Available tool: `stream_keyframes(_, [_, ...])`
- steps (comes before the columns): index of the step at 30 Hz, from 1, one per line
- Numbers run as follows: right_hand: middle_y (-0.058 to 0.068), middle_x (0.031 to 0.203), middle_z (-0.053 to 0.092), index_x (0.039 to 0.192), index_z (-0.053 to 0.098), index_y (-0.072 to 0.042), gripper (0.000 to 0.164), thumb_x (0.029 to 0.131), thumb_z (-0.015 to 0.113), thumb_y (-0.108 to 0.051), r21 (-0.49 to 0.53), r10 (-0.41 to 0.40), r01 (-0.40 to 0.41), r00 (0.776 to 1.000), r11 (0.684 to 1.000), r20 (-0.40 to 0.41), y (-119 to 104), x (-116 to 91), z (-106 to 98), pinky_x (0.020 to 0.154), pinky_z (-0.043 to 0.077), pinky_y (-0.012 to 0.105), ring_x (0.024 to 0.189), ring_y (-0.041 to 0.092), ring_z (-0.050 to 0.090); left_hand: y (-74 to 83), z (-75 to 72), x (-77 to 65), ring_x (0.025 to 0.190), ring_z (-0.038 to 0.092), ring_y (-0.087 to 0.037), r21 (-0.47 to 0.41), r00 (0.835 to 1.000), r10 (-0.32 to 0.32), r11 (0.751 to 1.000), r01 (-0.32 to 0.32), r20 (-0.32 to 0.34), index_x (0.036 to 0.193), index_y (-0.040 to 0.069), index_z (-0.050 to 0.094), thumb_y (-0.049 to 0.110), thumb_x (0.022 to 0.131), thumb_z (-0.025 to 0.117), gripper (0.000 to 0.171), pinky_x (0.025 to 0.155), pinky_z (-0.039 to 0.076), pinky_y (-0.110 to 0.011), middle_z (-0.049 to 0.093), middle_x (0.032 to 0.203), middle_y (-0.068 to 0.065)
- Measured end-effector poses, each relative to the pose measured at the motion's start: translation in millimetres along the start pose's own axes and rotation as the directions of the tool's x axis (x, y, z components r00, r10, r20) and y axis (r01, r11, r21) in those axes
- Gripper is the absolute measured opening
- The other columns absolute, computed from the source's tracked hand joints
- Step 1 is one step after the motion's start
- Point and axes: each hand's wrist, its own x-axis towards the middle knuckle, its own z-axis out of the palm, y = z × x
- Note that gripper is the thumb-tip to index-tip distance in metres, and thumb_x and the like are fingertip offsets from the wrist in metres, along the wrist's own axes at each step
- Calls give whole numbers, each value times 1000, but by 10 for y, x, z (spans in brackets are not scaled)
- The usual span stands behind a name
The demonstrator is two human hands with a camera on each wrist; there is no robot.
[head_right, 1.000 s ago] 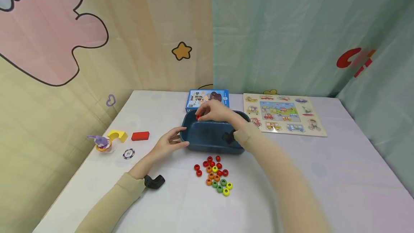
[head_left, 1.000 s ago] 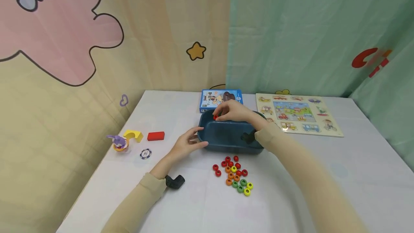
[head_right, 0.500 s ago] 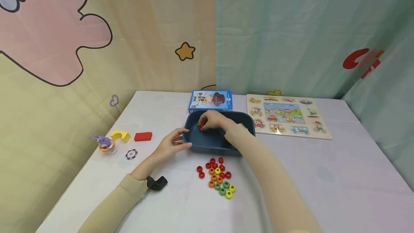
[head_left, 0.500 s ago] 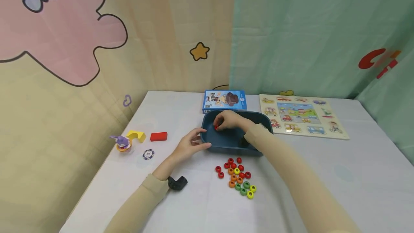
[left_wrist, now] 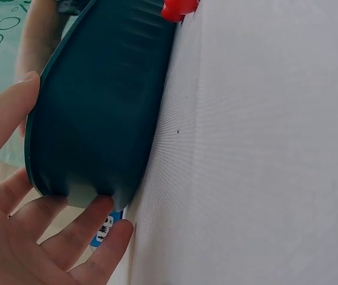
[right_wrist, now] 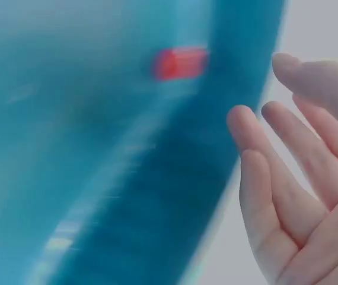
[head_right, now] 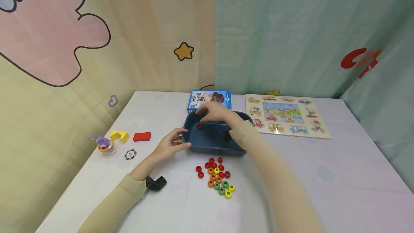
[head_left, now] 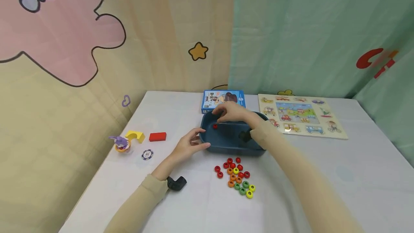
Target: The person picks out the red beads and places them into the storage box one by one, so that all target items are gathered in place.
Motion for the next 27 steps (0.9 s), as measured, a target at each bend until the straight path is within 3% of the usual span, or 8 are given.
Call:
stream_keyframes(3, [6, 109, 60, 113, 59, -9, 35, 81, 66, -21, 138, -84, 94, 994, 986, -74, -219, -280, -199, 80, 48, 32, 90, 16, 60, -76, 4, 46, 107, 51, -23, 7, 1000, 0, 1000, 0, -22, 122, 29, 47, 47, 70, 70, 59, 85, 46, -41, 41, 132, 3])
stream_keyframes(6, [4, 107, 61, 112, 59, -10, 32, 83, 64, -22, 207, -170, 194, 977, 959, -129, -372, -691, -241, 79, 48, 32, 90, 14, 59, -88, 2, 81, 107, 51, -22, 8, 1000, 6, 1000, -6, -22, 122, 30, 46, 48, 70, 70, 60, 84, 46, -41, 41, 132, 4])
stream_keyframes(10, [-1, 103, 62, 109, 61, -11, 26, 83, 64, -16, 232, -250, 272, 961, 934, -120, -425, -1262, -76, 74, 50, 32, 85, 12, 59, -67, 0, 104, 108, 50, -22, 10, 1000, 0, 1000, 0, -2, 123, 28, 46, 45, 71, 70, 60, 84, 46, -38, 40, 133, 2])
stream_keyframes(14, [-2, 98, 63, 105, 62, -9, 24, 81, 64, -6, 246, -246, 261, 965, 933, -93, -399, -1649, 152, 67, 51, 29, 77, 13, 59, 86, -15, 40, 111, 48, -28, 12, 1000, 2, 1000, -2, 7, 126, 18, 45, 36, 76, 69, 59, 85, 45, -40, 38, 136, -5])
stream_keyframes(19, [5, 95, 63, 102, 62, -6, 23, 80, 65, -4, 302, -124, 137, 990, 944, -61, -304, -1835, 405, 65, 51, 30, 75, 16, 59, 274, -34, -64, 112, 47, -32, 28, 1000, -11, 1000, 11, 15, 128, 12, 43, 30, 79, 67, 57, 87, 44, -41, 37, 136, -9])
stream_keyframes(23, [12, 95, 63, 104, 61, -2, 25, 79, 66, -5, 311, -65, 74, 997, 947, -38, -177, -1856, 546, 67, 51, 29, 73, 17, 59, 52, 2, 27, 110, 49, -25, 26, 1000, -12, 1000, 12, -1, 126, 21, 45, 43, 75, 68, 60, 86, 45, -39, 38, 136, -1])
stream_keyframes(27, [8, 94, 63, 104, 61, -5, 27, 78, 68, -10, 296, -70, 81, 996, 952, -49, 35, -1842, 659, 65, 50, 28, 70, 15, 58, -125, 35, 93, 110, 49, -21, 19, 1000, -23, 1000, 23, -14, 121, 31, 46, 53, 68, 68, 62, 85, 46, -39, 38, 135, 4])
